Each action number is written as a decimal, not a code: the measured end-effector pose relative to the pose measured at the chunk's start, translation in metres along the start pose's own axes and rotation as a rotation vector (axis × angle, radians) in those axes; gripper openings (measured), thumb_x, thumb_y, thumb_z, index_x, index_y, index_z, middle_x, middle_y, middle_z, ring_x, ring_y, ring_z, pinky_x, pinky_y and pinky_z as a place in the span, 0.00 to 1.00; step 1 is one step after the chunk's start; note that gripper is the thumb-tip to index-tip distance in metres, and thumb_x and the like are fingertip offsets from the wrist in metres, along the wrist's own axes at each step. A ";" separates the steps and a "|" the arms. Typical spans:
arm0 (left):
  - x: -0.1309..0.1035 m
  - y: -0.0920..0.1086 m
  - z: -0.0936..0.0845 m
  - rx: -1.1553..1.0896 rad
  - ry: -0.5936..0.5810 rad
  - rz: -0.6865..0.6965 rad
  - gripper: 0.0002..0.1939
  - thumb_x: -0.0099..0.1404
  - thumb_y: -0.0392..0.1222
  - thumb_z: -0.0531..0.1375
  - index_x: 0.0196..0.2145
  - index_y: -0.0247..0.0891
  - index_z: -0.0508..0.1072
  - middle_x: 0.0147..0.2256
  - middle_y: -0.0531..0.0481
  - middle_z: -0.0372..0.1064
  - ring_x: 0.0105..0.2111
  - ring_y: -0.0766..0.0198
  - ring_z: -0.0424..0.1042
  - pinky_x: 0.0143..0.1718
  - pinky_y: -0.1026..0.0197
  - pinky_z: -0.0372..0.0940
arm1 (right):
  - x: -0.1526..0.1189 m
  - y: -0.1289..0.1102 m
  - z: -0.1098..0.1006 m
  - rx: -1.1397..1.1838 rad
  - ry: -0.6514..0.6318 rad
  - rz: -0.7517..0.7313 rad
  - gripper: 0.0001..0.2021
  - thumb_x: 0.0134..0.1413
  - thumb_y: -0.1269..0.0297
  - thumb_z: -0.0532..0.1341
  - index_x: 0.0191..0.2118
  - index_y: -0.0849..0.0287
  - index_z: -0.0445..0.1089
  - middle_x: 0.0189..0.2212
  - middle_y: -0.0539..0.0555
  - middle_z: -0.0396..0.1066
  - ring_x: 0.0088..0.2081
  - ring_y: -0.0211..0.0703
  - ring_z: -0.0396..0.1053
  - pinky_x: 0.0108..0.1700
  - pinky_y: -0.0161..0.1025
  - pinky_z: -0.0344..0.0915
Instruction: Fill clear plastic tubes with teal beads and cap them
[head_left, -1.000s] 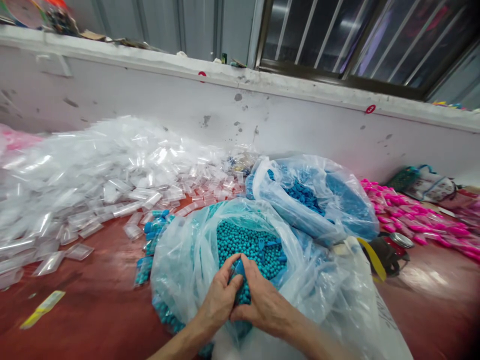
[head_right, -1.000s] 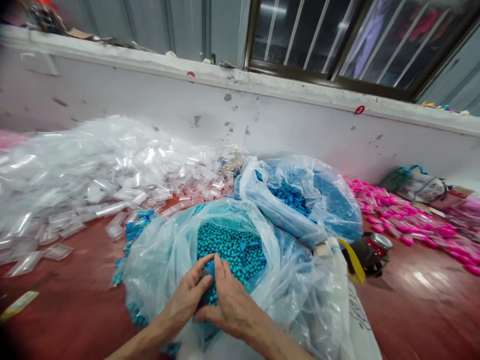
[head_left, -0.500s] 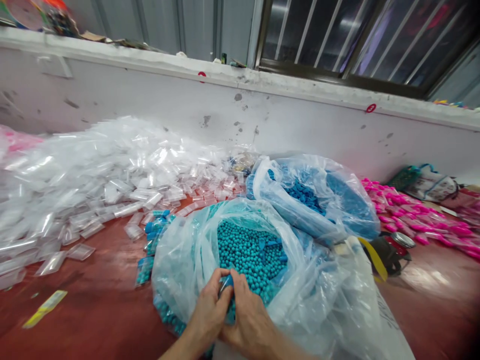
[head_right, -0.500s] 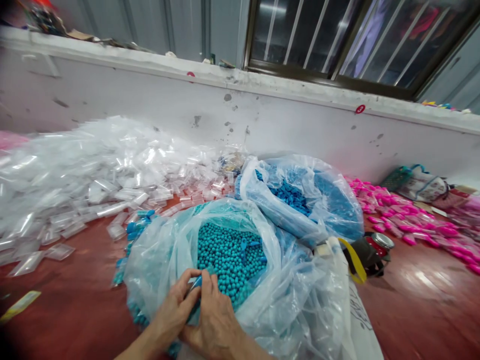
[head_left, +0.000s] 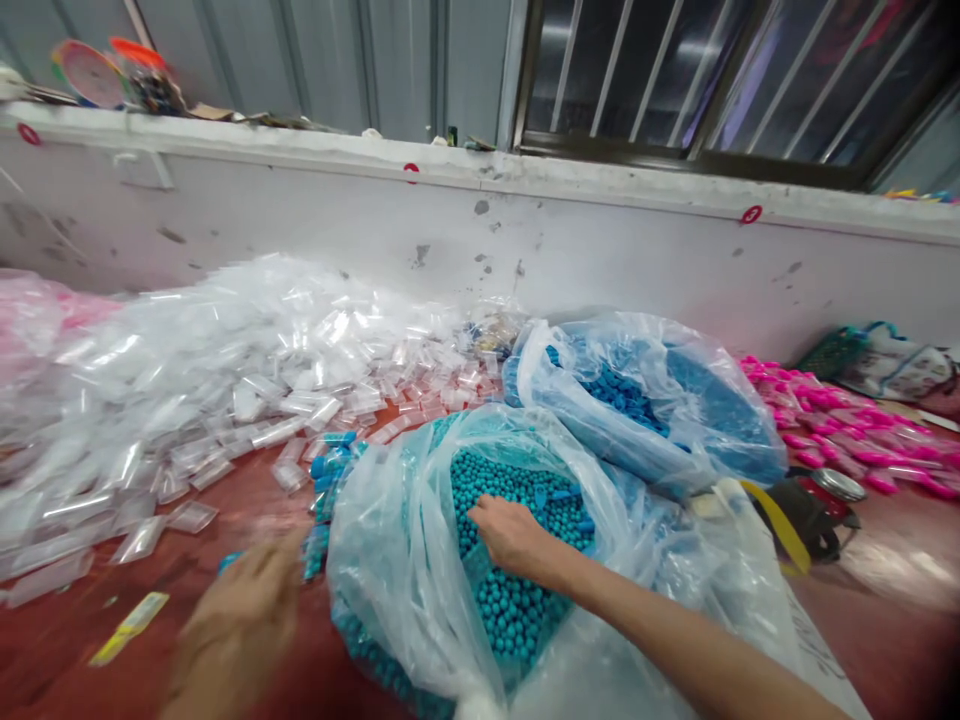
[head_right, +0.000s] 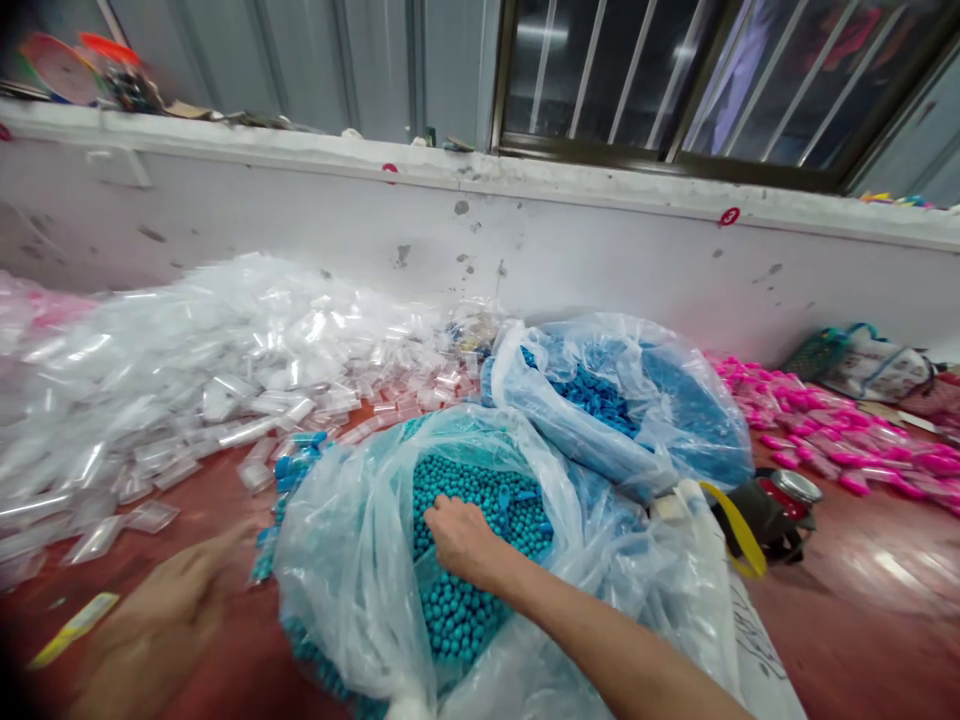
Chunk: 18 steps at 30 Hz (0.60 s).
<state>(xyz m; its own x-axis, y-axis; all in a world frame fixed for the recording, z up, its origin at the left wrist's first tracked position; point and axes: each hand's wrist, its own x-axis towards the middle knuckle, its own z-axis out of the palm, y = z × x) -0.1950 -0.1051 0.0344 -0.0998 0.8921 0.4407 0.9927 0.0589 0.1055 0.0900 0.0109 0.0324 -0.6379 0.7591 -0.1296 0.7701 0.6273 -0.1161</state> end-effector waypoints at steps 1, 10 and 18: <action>0.012 0.019 -0.002 -0.037 -0.002 0.062 0.20 0.61 0.43 0.43 0.45 0.39 0.69 0.43 0.42 0.70 0.43 0.53 0.68 0.45 0.52 0.60 | 0.014 0.000 0.003 -0.022 0.035 0.042 0.12 0.54 0.74 0.48 0.38 0.60 0.67 0.38 0.58 0.67 0.40 0.45 0.65 0.38 0.38 0.60; 0.101 0.051 0.063 -0.847 -0.361 -0.592 0.25 0.45 0.43 0.62 0.42 0.33 0.67 0.40 0.39 0.69 0.44 0.46 0.67 0.40 0.54 0.61 | 0.094 -0.001 0.013 0.066 0.252 0.106 0.20 0.52 0.60 0.56 0.51 0.59 0.61 0.49 0.59 0.61 0.50 0.49 0.58 0.48 0.43 0.56; 0.101 0.065 0.090 -1.506 -0.378 -0.733 0.14 0.48 0.40 0.60 0.34 0.37 0.64 0.19 0.60 0.65 0.17 0.70 0.65 0.21 0.68 0.59 | 0.114 0.004 0.016 0.170 0.220 0.049 0.22 0.50 0.66 0.55 0.53 0.58 0.59 0.53 0.61 0.57 0.53 0.52 0.55 0.50 0.49 0.55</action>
<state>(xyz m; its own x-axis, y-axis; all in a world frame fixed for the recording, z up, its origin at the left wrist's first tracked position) -0.1348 0.0289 0.0053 -0.2291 0.9341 -0.2738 -0.2053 0.2286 0.9516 0.0203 0.0975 0.0017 -0.5685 0.8192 0.0759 0.7762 0.5647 -0.2806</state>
